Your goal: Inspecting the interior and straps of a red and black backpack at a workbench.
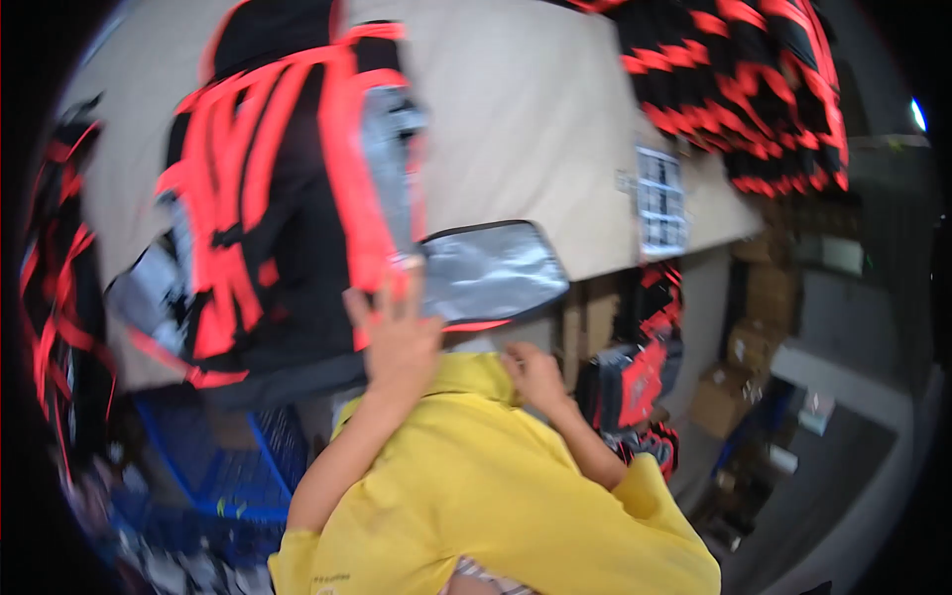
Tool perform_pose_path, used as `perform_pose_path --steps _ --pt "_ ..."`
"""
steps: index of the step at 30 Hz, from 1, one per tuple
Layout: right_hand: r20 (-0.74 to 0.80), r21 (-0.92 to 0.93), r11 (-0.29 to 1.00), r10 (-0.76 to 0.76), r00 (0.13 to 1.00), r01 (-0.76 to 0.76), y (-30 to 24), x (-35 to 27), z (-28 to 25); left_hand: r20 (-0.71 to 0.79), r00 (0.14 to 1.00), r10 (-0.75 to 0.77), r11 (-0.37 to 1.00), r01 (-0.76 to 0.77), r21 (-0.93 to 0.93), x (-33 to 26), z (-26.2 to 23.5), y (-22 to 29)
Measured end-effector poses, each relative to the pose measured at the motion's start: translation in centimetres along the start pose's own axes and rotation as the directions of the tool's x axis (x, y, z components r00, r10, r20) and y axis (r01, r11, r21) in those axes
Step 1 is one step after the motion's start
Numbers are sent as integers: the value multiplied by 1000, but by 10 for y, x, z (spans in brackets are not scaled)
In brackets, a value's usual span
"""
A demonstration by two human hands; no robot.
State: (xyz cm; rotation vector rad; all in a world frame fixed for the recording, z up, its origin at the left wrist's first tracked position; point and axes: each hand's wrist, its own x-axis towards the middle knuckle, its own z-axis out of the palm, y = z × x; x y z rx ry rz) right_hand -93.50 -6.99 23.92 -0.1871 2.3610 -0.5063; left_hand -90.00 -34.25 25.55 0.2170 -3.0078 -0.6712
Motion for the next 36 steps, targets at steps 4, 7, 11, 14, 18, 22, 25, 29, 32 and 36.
perform_pose_path --steps 4,7,11,14,18,22,25,29,32,36 --pt "-218 161 959 -196 956 234 -49 -2 3 -83 983 164 977 -174 -127 -20 -27 -3" --pt "-414 -109 905 -418 809 412 -73 -2 4 -259 954 147 969 -192 -155 -76 -50 -29" --pt "-420 -415 753 -657 626 512 -108 -3 1 -286 917 -279 948 311 73 -161 -73 -102" --pt "-253 -464 647 -751 610 605 -138 2 11 -496 780 -382 872 483 87 -214 -92 -172" --pt "-136 -556 555 -795 591 619 -161 17 20 -408 843 -350 930 367 -40 -201 -115 -206" --pt "-219 -559 584 -789 574 589 -133 22 11 -554 779 -294 952 292 -95 -173 -83 -193" --pt "-261 -536 615 -772 579 578 -111 34 9 -549 746 -376 927 308 -216 -169 -52 -168" --pt "-222 -570 591 -780 585 571 -97 37 8 -584 697 -416 909 315 -272 -181 -13 -157" --pt "-194 -573 581 -781 594 578 -102 38 6 -638 657 -402 916 305 -262 -189 -8 -155" --pt "-176 -567 578 -781 600 586 -104 37 2 -648 659 -382 923 307 -233 -193 -14 -155"
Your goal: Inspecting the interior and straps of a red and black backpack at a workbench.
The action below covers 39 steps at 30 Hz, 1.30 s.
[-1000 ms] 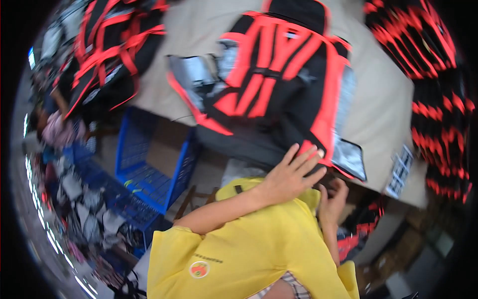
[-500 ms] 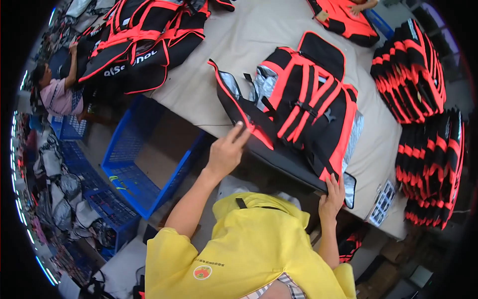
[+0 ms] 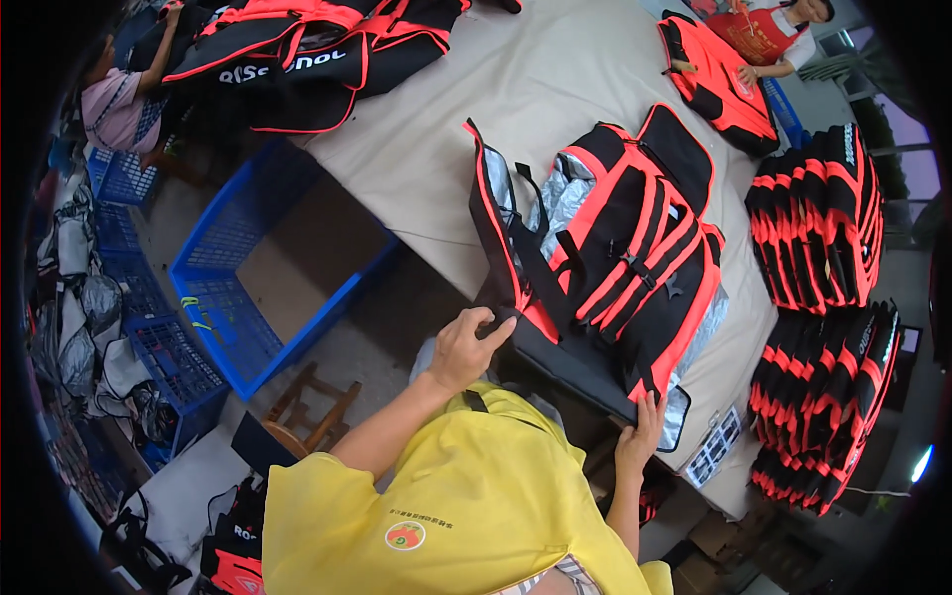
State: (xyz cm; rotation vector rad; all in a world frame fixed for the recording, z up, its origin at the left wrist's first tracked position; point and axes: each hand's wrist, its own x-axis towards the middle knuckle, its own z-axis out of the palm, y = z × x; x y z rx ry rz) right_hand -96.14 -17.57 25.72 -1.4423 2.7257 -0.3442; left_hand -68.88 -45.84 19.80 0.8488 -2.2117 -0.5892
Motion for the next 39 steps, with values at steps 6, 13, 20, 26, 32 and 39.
perform_pose_path --steps 6,13,20,26,32,39 --pt "21 14 1000 23 1000 -24 0 3 -2 -22 997 69 998 -68 13 13 -2 0" --pt "-45 73 997 24 999 -21 4 2 8 170 969 179 977 -195 82 40 -1 14" --pt "-35 45 993 107 994 -105 -1 0 14 263 941 211 968 -239 78 56 16 6" --pt "-65 56 994 101 993 -97 -2 -8 27 221 949 223 967 -244 75 16 39 -23" --pt "-65 54 994 96 993 -92 -7 -8 29 223 954 201 967 -229 108 1 42 -29" --pt "-69 24 995 100 993 -98 -7 -9 32 227 959 167 974 -196 111 -3 39 -24"
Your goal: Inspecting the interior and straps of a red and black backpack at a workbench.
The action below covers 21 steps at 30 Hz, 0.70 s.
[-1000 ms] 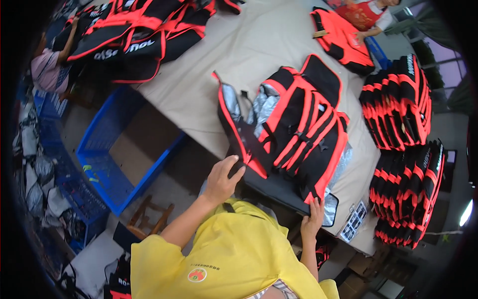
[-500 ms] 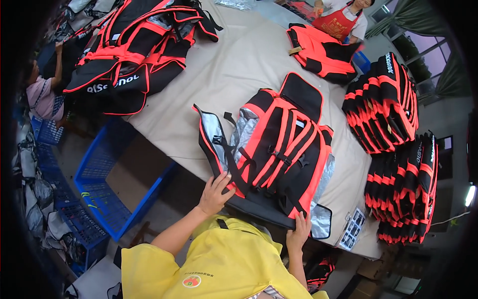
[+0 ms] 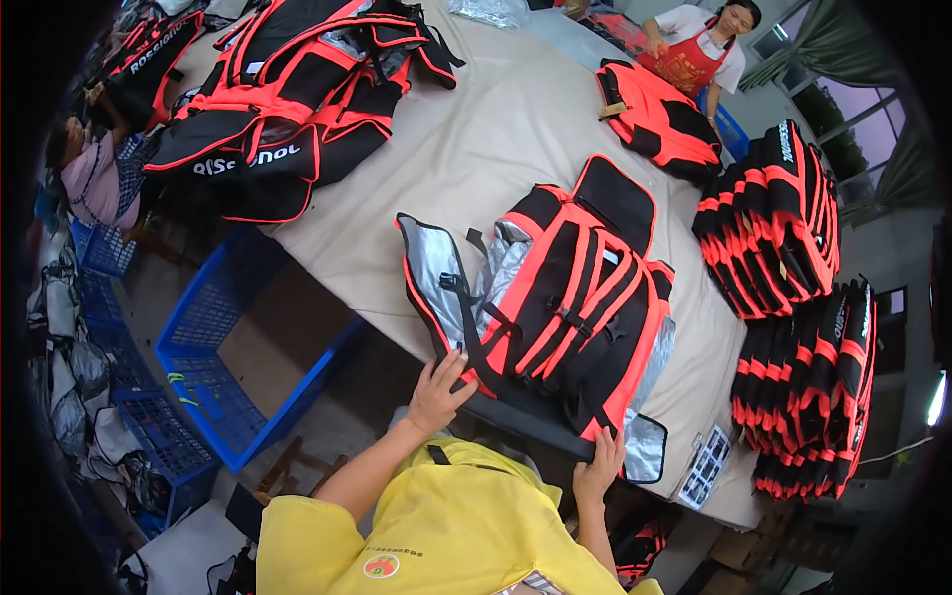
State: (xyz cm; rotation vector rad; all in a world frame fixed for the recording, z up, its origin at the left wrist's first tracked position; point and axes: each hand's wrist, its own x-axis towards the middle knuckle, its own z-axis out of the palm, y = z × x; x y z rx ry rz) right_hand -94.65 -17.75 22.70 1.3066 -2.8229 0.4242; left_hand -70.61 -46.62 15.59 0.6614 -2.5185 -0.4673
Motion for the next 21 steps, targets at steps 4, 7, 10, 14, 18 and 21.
perform_pose_path --steps 4,7,10,14,18,21 --pt "-8 0 1000 9 1000 -9 -3 -1 -4 28 999 -28 999 29 -25 0 -4 5" --pt "22 0 1000 -14 1000 14 -5 -5 -9 64 998 -27 1000 28 -11 0 -8 4" --pt "-99 104 989 116 988 -106 -5 -33 -3 112 993 -28 1000 27 5 -1 -13 2" --pt "-117 149 923 373 920 -355 4 -86 22 146 989 37 999 -43 33 15 -14 11" --pt "256 467 428 772 582 -774 23 -114 70 59 969 241 970 -240 -25 45 -30 47" --pt "388 657 258 689 612 -708 16 -93 100 216 893 395 910 -413 43 83 -36 78"
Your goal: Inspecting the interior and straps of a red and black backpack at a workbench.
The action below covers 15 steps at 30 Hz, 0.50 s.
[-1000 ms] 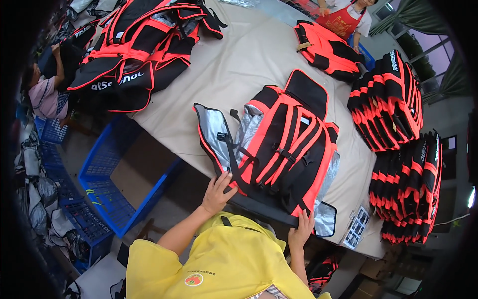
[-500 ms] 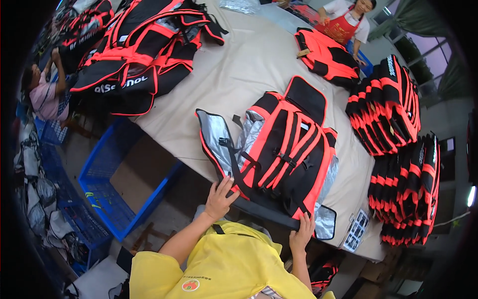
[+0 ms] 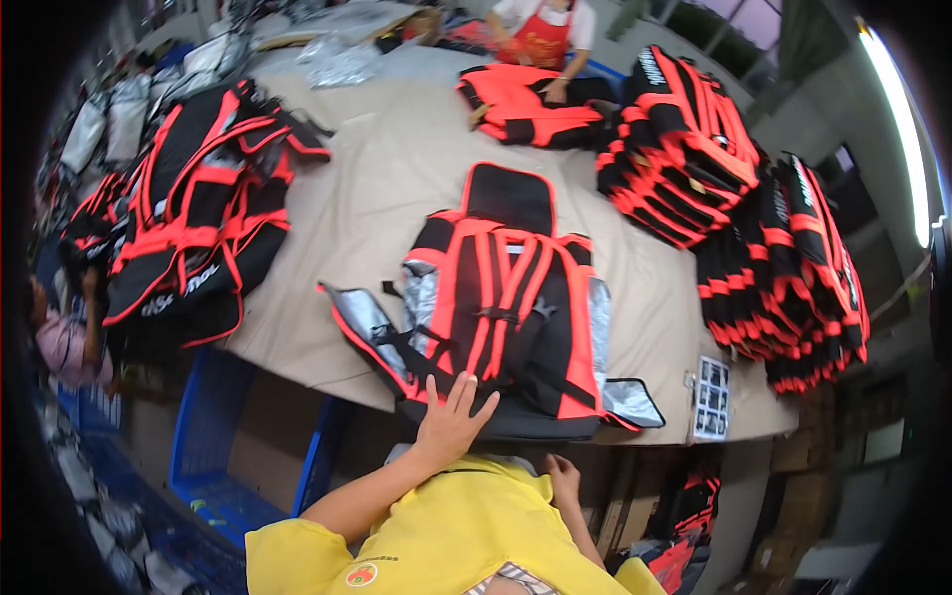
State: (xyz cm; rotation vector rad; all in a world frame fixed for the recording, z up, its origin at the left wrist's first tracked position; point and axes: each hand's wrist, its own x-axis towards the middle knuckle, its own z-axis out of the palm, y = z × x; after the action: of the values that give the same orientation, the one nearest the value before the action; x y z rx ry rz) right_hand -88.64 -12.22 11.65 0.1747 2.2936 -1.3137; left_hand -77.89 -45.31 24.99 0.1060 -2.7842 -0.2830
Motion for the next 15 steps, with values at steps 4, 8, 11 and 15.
perform_pose_path --steps 4,8,11,15 --pt "357 330 877 228 906 -350 -12 26 49 150 983 102 987 -119 112 30 20 11" --pt "652 527 577 197 732 -624 -18 19 68 136 986 96 994 -88 -62 55 -6 3" --pt "768 539 520 19 640 -663 -22 16 55 26 991 131 988 -129 -82 71 -49 4" --pt "879 460 416 -92 467 -784 -46 -3 53 48 985 164 986 -163 -39 75 -73 8"
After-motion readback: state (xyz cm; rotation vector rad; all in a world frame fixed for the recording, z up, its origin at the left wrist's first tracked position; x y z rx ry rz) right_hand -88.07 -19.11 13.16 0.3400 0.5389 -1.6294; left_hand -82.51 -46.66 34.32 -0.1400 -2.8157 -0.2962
